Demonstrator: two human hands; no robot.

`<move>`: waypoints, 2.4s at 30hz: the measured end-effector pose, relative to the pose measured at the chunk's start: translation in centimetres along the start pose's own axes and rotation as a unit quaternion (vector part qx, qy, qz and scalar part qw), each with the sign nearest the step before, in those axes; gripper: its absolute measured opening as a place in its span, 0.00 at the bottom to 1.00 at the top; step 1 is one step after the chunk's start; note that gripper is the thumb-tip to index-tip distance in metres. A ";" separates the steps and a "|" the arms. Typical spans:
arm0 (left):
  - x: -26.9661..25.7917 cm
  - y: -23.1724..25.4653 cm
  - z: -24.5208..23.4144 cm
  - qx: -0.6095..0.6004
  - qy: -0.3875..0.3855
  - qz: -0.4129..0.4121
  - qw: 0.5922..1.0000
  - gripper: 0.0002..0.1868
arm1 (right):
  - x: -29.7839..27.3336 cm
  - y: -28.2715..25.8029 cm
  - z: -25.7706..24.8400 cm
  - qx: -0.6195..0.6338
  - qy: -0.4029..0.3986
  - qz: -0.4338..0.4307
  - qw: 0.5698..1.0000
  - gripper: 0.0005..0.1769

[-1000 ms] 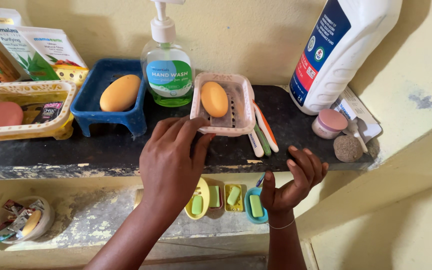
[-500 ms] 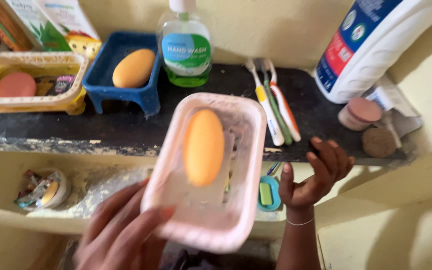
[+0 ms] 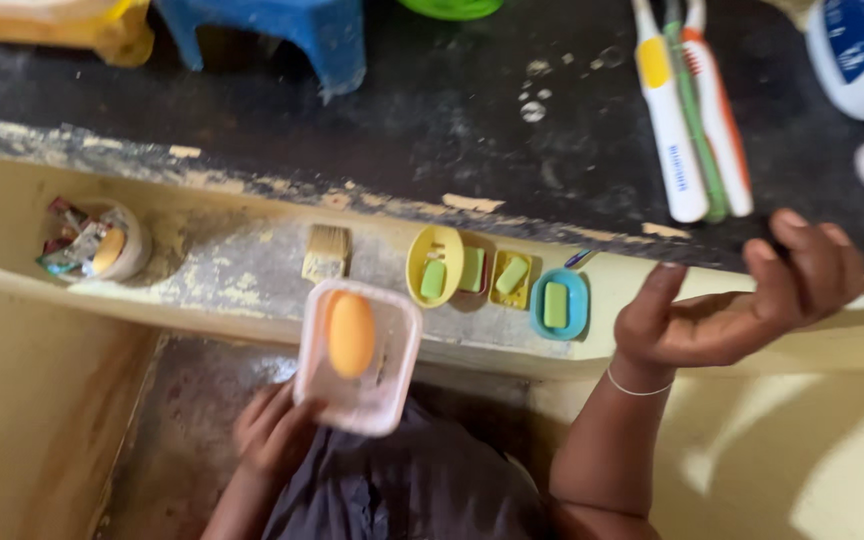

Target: The person organizes bathroom items on a shelf. They pick up and place down various items including soap bars, a sponge, a brush, toothbrushes, and tubes of cream, arranging them in a neat row.

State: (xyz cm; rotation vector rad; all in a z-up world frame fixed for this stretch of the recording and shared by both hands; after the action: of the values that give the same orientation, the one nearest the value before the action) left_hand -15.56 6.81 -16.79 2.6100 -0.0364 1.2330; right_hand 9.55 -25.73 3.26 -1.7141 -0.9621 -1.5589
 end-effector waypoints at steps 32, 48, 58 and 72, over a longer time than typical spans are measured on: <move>-0.9 -12.2 23.5 0.003 -0.314 -0.191 0.930 0.09 | -0.5 0.6 0.9 0.003 0.002 -0.032 0.999 0.26; -2.6 -11.2 22.3 0.211 -0.254 -0.252 0.910 0.34 | -0.6 0.1 1.4 -0.004 0.016 -0.019 1.000 0.26; -9.0 -13.0 18.0 0.058 -0.286 -0.520 0.802 0.21 | -0.9 -0.4 2.2 0.016 0.069 0.019 0.997 0.25; -4.1 -7.1 16.7 -0.015 -0.225 -0.288 0.930 0.17 | -0.8 0.9 1.4 -0.005 0.041 -0.034 0.999 0.26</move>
State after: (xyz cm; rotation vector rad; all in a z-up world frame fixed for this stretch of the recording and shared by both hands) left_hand -4.63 9.35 -31.65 2.5353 0.5771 0.4223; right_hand 11.05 -25.10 2.31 -1.6250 -0.9827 -1.6672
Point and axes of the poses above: each hand's wrist, its own x-axis towards the middle knuckle, its own z-axis out of the palm, y = z × x, the point moved 4 cm from there along x, towards the middle knuckle, and after that the axes turned 10 degrees about x, right-handed, at the moved point
